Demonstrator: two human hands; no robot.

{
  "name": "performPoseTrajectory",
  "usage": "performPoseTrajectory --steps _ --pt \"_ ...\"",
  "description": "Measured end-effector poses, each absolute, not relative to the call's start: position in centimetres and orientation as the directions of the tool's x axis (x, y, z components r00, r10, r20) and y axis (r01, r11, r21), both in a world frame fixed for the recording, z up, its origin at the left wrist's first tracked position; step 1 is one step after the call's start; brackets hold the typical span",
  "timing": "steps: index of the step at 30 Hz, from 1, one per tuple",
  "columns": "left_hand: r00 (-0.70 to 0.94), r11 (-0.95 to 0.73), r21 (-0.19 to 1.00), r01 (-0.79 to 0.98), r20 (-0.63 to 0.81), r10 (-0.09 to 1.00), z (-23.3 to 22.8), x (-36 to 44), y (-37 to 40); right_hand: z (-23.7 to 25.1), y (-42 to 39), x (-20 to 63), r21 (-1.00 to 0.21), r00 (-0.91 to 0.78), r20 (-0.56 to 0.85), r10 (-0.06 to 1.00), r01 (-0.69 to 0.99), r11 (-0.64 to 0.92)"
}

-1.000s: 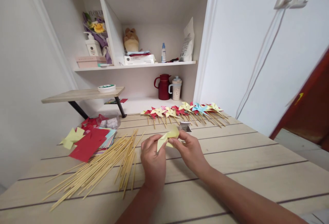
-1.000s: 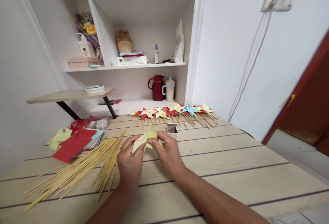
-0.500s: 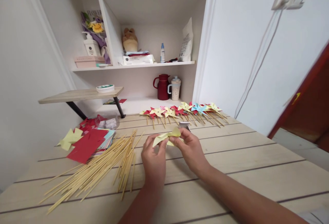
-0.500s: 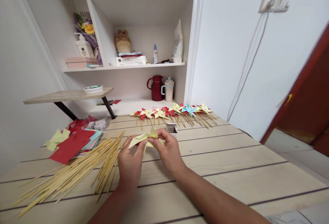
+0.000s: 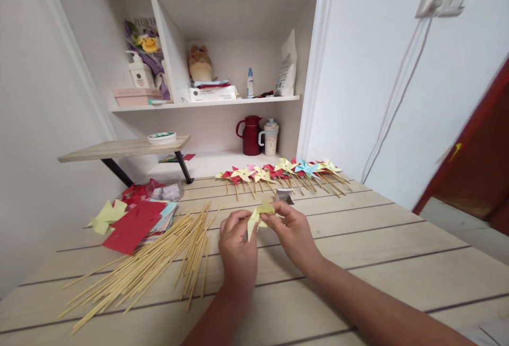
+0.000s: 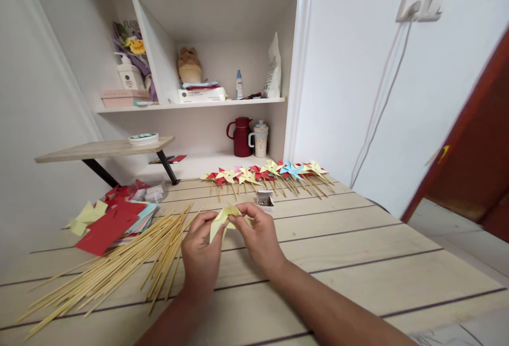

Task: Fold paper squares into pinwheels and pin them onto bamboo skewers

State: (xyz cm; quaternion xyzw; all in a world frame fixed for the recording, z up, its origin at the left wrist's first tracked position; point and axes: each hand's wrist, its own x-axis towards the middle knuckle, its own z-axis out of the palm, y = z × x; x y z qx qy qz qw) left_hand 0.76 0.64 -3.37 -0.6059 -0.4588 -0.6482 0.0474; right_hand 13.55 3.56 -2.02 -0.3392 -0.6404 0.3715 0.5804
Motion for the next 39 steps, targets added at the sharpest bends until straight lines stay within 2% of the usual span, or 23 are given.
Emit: performPoseTrajectory --steps 8,10,14,16,22,30,34,39 --pt "-0.185 -0.585 0.4 0.705 0.901 0.393 -3.6 0.5 1.0 -2.0 3.7 13.3 -0.863 -0.097 0.503 0.859 0.005 0.506" --pt "-0.203 -0.581 0.428 0.692 0.888 0.412 -3.5 0.6 1.1 -2.2 3.9 13.2 -0.866 -0.099 0.499 0.861 -0.019 0.5" --pt "-0.341 -0.55 0.615 0.565 0.781 0.523 -3.1 1.0 1.0 -2.3 4.2 13.2 -0.882 -0.124 0.464 0.877 -0.153 0.445" --pt "-0.38 -0.549 0.663 0.509 0.746 0.548 -2.8 1.2 0.9 -2.3 4.4 13.3 -0.884 -0.139 0.451 0.881 -0.201 0.421" --pt "-0.407 -0.554 0.677 0.484 0.735 0.543 -2.5 1.5 0.6 -2.0 4.4 13.7 -0.891 -0.151 0.425 0.892 -0.245 0.383" --pt "-0.41 -0.536 0.66 0.527 0.75 0.519 -2.6 1.4 0.4 -1.8 4.2 14.0 -0.886 -0.154 0.455 0.877 -0.174 0.429" --pt "-0.384 -0.539 0.597 0.595 0.799 0.462 -2.8 1.3 0.4 -1.7 4.1 14.0 -0.885 -0.174 0.461 0.87 -0.166 0.436" --pt "-0.23 -0.573 0.394 0.718 0.912 0.338 -2.7 0.8 0.3 -1.3 3.9 14.1 -0.878 -0.173 0.477 0.862 -0.134 0.46"
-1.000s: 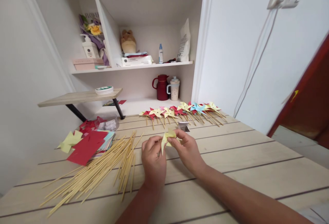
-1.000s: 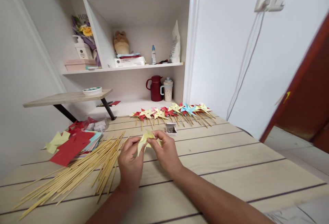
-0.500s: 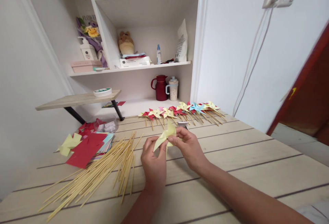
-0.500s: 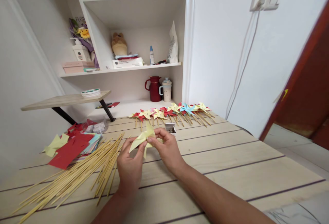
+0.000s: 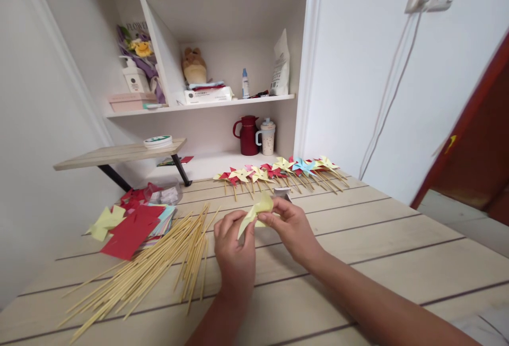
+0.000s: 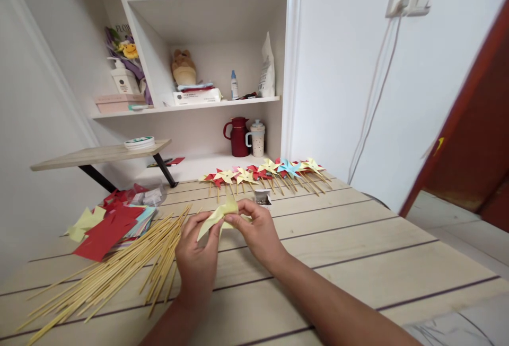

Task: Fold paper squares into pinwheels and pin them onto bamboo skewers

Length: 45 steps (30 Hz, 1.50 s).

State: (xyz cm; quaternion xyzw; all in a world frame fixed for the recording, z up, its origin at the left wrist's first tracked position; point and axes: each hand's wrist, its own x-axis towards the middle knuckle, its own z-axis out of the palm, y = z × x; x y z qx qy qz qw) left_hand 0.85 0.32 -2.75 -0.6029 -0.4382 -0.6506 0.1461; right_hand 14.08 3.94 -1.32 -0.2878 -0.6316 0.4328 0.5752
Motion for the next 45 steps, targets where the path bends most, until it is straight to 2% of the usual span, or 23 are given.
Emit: performPoseTrajectory --steps 9,20,22,27,29,33,40,45 --pt "-0.062 -0.568 0.196 0.799 0.967 0.246 -2.4 0.2 0.0 -1.2 3.6 14.1 -0.853 -0.212 0.52 0.827 -0.09 0.513" --pt "-0.001 -0.572 0.134 0.809 0.974 0.227 -2.6 0.1 0.4 -1.3 3.6 13.5 -0.834 -0.14 0.551 0.823 -0.049 0.55" --pt "-0.021 -0.575 0.167 0.801 0.968 0.252 -2.7 0.2 0.7 -1.5 3.8 13.3 -0.838 -0.117 0.544 0.831 -0.032 0.545" --pt "-0.322 -0.534 0.545 0.646 0.829 0.457 -2.7 0.8 1.0 -1.9 4.5 13.1 -0.864 -0.123 0.503 0.856 -0.108 0.492" --pt "-0.371 -0.532 0.617 0.58 0.781 0.502 -2.7 0.9 1.0 -2.0 4.7 13.2 -0.87 -0.158 0.489 0.858 -0.155 0.468" --pt "-0.365 -0.552 0.615 0.563 0.784 0.502 -2.6 1.1 0.9 -2.1 4.7 13.5 -0.874 -0.191 0.478 0.857 -0.202 0.443" --pt "-0.365 -0.549 0.561 0.62 0.825 0.431 -2.7 1.3 0.9 -1.5 4.2 13.8 -0.871 -0.199 0.488 0.85 -0.166 0.462" --pt "-0.296 -0.553 0.453 0.699 0.888 0.353 -2.6 1.1 0.8 -1.5 4.1 14.0 -0.874 -0.219 0.485 0.846 -0.156 0.461"
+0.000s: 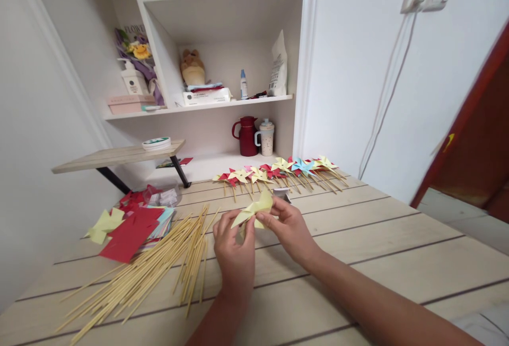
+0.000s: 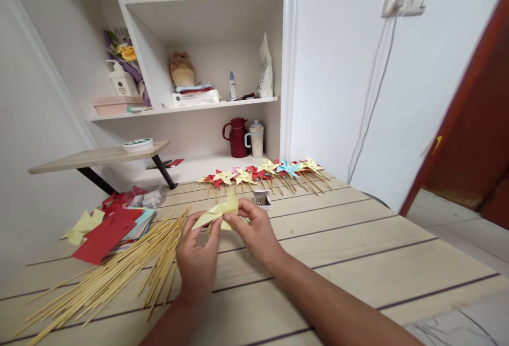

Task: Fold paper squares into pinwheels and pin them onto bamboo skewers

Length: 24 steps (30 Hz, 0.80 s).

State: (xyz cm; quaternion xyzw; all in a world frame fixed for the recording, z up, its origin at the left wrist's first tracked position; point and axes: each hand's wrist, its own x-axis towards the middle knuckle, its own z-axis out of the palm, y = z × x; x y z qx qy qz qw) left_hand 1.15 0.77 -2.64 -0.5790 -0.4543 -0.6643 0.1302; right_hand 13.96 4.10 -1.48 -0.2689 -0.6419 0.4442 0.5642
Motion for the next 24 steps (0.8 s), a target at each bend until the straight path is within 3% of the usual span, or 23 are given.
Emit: performPoseTrajectory --steps 8,16,20,24 --pt "-0.09 -0.55 0.237 0.801 0.955 0.281 -2.65 0.83 0.11 -1.48 3.38 13.79 -0.827 -0.133 0.557 0.82 0.001 0.562" --pt "-0.362 -0.576 0.557 0.598 0.829 0.426 -2.45 1.13 0.53 -1.28 3.76 13.84 -0.861 -0.238 0.499 0.834 -0.243 0.446" --pt "-0.375 -0.59 0.584 0.557 0.811 0.449 -2.26 1.16 0.43 -1.05 3.74 14.17 -0.86 -0.254 0.498 0.829 -0.266 0.435" --pt "-0.368 -0.579 0.56 0.593 0.828 0.424 -2.24 1.12 0.23 -1.02 3.85 14.45 -0.853 -0.204 0.521 0.829 -0.171 0.493"
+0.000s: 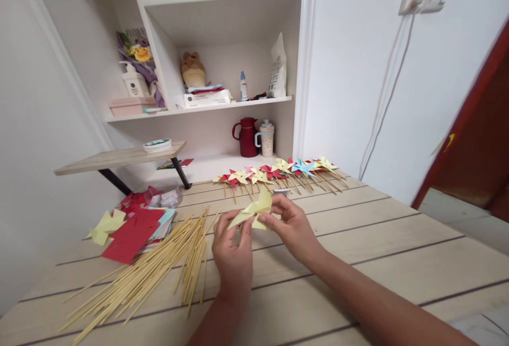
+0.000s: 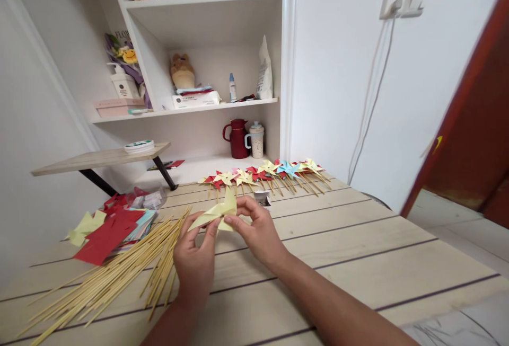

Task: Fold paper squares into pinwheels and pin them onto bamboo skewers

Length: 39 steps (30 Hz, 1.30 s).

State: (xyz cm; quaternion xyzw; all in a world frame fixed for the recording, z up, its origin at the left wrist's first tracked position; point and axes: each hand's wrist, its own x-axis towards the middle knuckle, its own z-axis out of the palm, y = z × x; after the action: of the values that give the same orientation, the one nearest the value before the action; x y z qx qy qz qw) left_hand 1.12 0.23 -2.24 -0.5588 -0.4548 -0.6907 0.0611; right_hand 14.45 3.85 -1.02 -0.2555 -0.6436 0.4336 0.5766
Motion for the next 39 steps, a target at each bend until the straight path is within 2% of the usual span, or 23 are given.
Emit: performPoseTrajectory --steps 4,9,13,17,27,31,36,39 --pt "-0.266 -0.604 0.442 0.663 0.893 0.362 -2.2 0.8 0.0 -0.9 3.9 14.7 -0.832 -0.175 0.555 0.814 -0.106 0.545" --pt "-0.054 -0.583 0.199 0.787 0.965 0.257 -1.7 0.0 -0.5 -0.6 3.7 15.0 -0.78 -0.16 0.622 0.767 -0.044 0.624" --pt "0.092 -0.575 0.008 0.818 0.985 0.144 -0.8 -0.4 -1.1 -0.7 3.6 15.3 -0.726 -0.178 0.682 0.709 -0.052 0.685" --pt "0.173 -0.563 -0.093 0.821 0.981 0.089 -0.2 -0.5 -1.5 -0.6 3.6 15.5 -0.638 -0.184 0.764 0.619 -0.068 0.767" --pt "0.213 -0.564 -0.127 0.816 0.973 0.089 0.3 -0.6 -2.2 0.3 3.3 15.9 -0.426 -0.212 0.891 0.401 -0.086 0.901" --pt "0.17 -0.614 -0.079 0.785 0.981 0.092 0.3 -0.5 -2.1 0.4 3.3 15.9 -0.397 -0.212 0.904 0.372 -0.091 0.913" --pt "0.121 -0.697 0.02 0.717 0.981 0.153 0.2 -0.5 -1.8 0.6 3.2 15.9 -0.383 -0.228 0.904 0.361 -0.061 0.922" --pt "0.127 -0.696 0.01 0.718 0.981 0.145 0.3 -0.7 -1.9 0.7 3.0 15.9 -0.386 -0.224 0.903 0.366 -0.05 0.921"
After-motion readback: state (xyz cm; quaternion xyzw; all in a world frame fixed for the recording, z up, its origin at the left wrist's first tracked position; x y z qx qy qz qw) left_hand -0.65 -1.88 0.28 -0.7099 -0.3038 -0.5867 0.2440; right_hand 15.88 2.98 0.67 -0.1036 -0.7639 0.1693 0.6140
